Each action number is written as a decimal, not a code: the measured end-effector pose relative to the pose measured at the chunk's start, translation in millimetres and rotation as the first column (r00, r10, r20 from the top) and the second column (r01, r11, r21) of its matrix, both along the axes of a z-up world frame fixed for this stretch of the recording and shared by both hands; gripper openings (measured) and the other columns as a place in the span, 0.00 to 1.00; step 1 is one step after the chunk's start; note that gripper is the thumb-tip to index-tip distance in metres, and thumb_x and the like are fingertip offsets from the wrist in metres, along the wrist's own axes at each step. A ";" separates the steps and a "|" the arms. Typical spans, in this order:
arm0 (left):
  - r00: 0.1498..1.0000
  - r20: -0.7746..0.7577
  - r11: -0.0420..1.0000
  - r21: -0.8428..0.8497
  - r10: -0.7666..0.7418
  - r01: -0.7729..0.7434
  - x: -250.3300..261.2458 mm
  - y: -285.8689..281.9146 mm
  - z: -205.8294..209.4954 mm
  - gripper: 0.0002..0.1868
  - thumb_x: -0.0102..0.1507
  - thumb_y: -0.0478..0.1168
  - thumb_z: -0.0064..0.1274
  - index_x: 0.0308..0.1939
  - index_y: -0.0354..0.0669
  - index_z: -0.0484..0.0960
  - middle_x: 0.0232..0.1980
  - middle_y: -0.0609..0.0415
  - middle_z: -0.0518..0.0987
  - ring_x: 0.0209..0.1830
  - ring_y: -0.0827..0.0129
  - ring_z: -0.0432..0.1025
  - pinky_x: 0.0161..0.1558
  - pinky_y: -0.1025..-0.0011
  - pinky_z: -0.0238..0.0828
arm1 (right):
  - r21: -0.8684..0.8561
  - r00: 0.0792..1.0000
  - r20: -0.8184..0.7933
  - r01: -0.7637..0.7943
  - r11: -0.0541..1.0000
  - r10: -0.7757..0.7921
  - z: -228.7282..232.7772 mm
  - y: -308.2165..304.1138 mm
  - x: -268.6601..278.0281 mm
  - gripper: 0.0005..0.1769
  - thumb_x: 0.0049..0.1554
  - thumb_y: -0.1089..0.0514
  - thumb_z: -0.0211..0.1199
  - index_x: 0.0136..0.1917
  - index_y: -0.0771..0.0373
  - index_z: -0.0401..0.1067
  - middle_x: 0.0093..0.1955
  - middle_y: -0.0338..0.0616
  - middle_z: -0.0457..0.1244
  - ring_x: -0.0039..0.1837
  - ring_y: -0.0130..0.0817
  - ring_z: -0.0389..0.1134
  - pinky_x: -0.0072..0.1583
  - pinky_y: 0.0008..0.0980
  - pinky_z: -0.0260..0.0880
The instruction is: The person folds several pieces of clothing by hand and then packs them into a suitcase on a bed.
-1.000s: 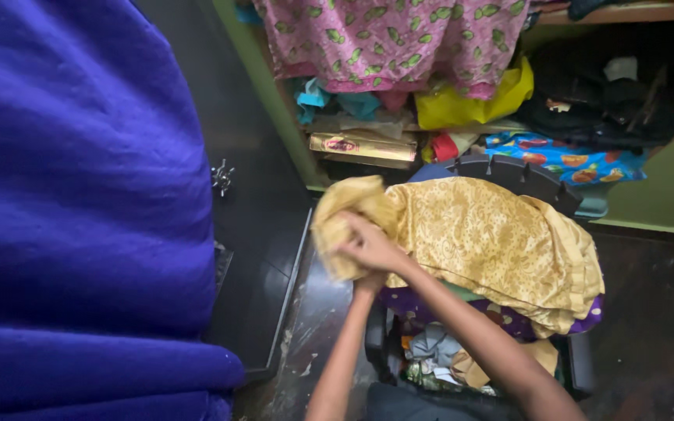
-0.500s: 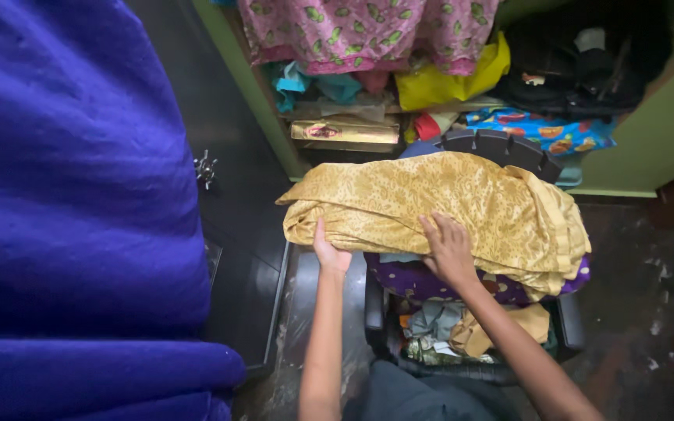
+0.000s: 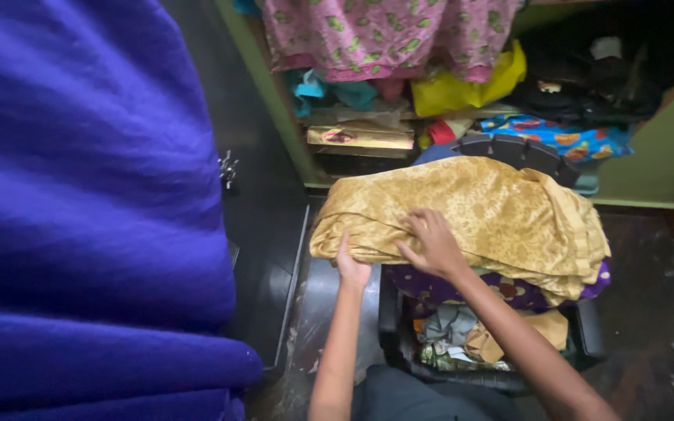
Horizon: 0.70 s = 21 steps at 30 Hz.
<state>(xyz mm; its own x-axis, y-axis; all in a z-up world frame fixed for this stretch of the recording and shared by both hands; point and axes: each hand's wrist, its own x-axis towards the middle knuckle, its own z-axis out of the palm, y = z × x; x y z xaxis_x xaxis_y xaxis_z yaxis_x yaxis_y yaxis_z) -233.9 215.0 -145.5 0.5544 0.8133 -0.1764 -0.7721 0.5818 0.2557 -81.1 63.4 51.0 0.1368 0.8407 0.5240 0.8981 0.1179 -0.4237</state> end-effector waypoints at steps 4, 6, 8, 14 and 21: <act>0.907 -0.371 0.957 0.271 0.200 -0.101 1.1 -11.3 -14.4 0.28 0.70 0.43 0.49 0.72 0.38 0.67 0.70 0.50 0.72 0.69 0.60 0.67 0.69 0.60 0.64 | 0.141 0.993 -0.005 -0.117 0.983 0.119 29.1 73.2 -39.0 0.28 0.59 0.48 0.65 0.67 0.64 0.68 0.61 0.54 0.61 0.63 0.54 0.62 0.63 0.47 0.63; 0.791 -0.475 0.847 0.523 0.385 -0.098 -3.2 -14.6 -14.2 0.27 0.71 0.43 0.49 0.73 0.38 0.66 0.71 0.54 0.71 0.69 0.65 0.66 0.70 0.64 0.63 | 0.151 0.981 -0.022 -0.188 0.970 0.194 37.8 102.3 -56.4 0.30 0.58 0.47 0.66 0.66 0.67 0.69 0.61 0.53 0.62 0.62 0.53 0.62 0.62 0.48 0.63; 0.480 -0.571 0.628 0.776 0.666 0.053 -11.8 -13.1 -10.5 0.27 0.68 0.39 0.54 0.70 0.35 0.69 0.69 0.50 0.73 0.68 0.61 0.68 0.68 0.63 0.63 | -0.033 0.986 0.002 -0.167 0.985 0.167 37.3 120.2 -67.6 0.18 0.56 0.49 0.66 0.55 0.61 0.76 0.56 0.49 0.65 0.61 0.51 0.63 0.60 0.47 0.64; 0.767 -0.439 0.862 0.416 0.468 -0.288 -21.7 -17.7 4.6 0.28 0.68 0.38 0.55 0.71 0.38 0.68 0.69 0.50 0.73 0.67 0.64 0.68 0.65 0.65 0.67 | 0.016 0.902 -0.403 -0.160 0.987 0.153 8.3 139.9 -79.7 0.12 0.57 0.52 0.68 0.47 0.64 0.80 0.45 0.48 0.68 0.48 0.42 0.70 0.51 0.39 0.70; 0.884 -0.348 0.942 -0.006 0.313 -0.336 -28.7 -2.1 8.2 0.28 0.71 0.53 0.37 0.72 0.46 0.65 0.67 0.50 0.74 0.64 0.59 0.71 0.61 0.58 0.72 | 0.092 0.824 -0.554 -0.082 0.992 0.120 19.1 124.8 -86.8 0.09 0.58 0.57 0.69 0.47 0.66 0.81 0.41 0.46 0.67 0.41 0.38 0.67 0.44 0.35 0.65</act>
